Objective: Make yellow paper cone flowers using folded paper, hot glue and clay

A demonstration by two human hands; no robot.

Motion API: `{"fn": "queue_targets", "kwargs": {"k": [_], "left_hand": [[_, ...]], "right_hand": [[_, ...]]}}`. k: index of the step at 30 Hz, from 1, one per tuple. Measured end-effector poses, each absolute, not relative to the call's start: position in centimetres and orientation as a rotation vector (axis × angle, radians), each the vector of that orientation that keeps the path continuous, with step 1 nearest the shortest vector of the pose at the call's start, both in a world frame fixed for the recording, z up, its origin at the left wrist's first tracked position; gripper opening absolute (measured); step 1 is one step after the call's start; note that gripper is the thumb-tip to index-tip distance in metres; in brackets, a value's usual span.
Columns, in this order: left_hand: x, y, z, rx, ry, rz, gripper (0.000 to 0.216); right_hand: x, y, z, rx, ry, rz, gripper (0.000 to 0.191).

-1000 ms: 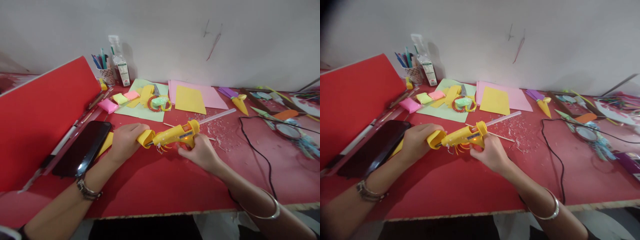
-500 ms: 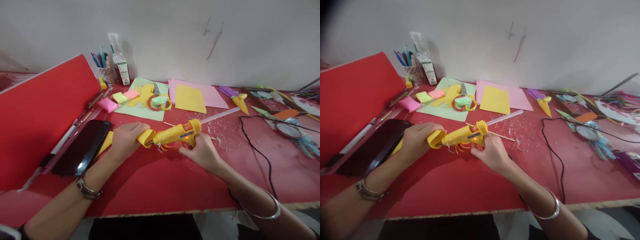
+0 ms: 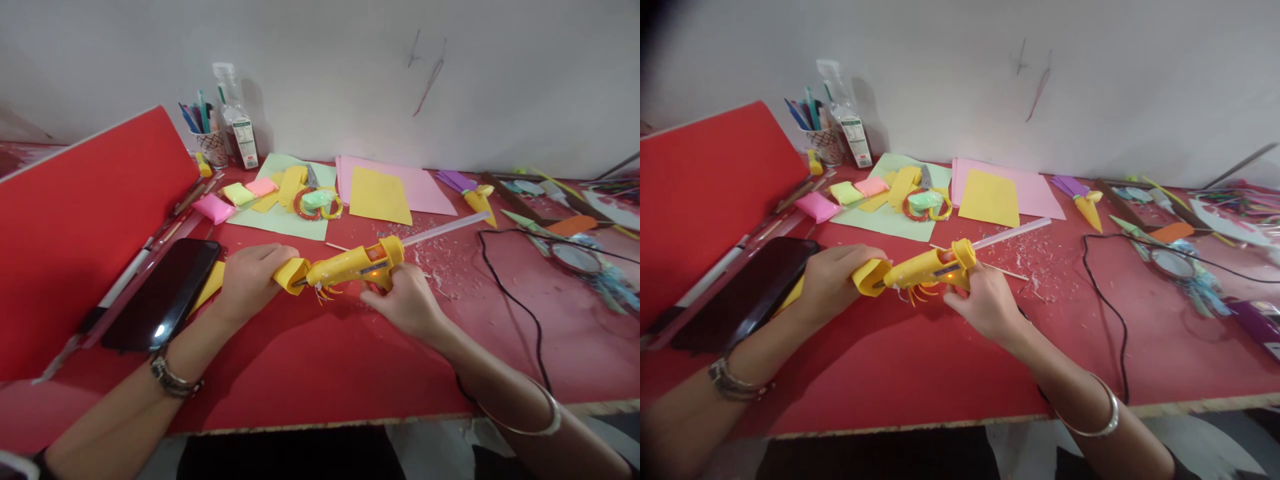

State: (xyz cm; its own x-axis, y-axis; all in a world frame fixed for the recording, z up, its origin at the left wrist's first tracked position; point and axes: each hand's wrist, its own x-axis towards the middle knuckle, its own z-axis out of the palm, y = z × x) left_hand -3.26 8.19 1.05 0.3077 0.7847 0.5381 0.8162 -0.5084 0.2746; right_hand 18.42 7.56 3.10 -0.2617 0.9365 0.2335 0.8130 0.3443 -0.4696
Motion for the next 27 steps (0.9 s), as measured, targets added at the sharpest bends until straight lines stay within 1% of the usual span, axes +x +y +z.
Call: {"fn": "queue_targets", "kwargs": {"k": [10, 27], "left_hand": [[-3.3, 8.18, 0.94, -2.486, -1.507, -0.986, 0.018], [-3.35, 8.29, 0.5, -2.491, -1.485, -0.974, 0.018]], "right_hand": [[18.59, 7.65, 3.15, -1.544, -2.152, 0.282, 0.023], [18.61, 7.74, 3.02, -1.568, -2.128, 0.176, 0.016]]}}
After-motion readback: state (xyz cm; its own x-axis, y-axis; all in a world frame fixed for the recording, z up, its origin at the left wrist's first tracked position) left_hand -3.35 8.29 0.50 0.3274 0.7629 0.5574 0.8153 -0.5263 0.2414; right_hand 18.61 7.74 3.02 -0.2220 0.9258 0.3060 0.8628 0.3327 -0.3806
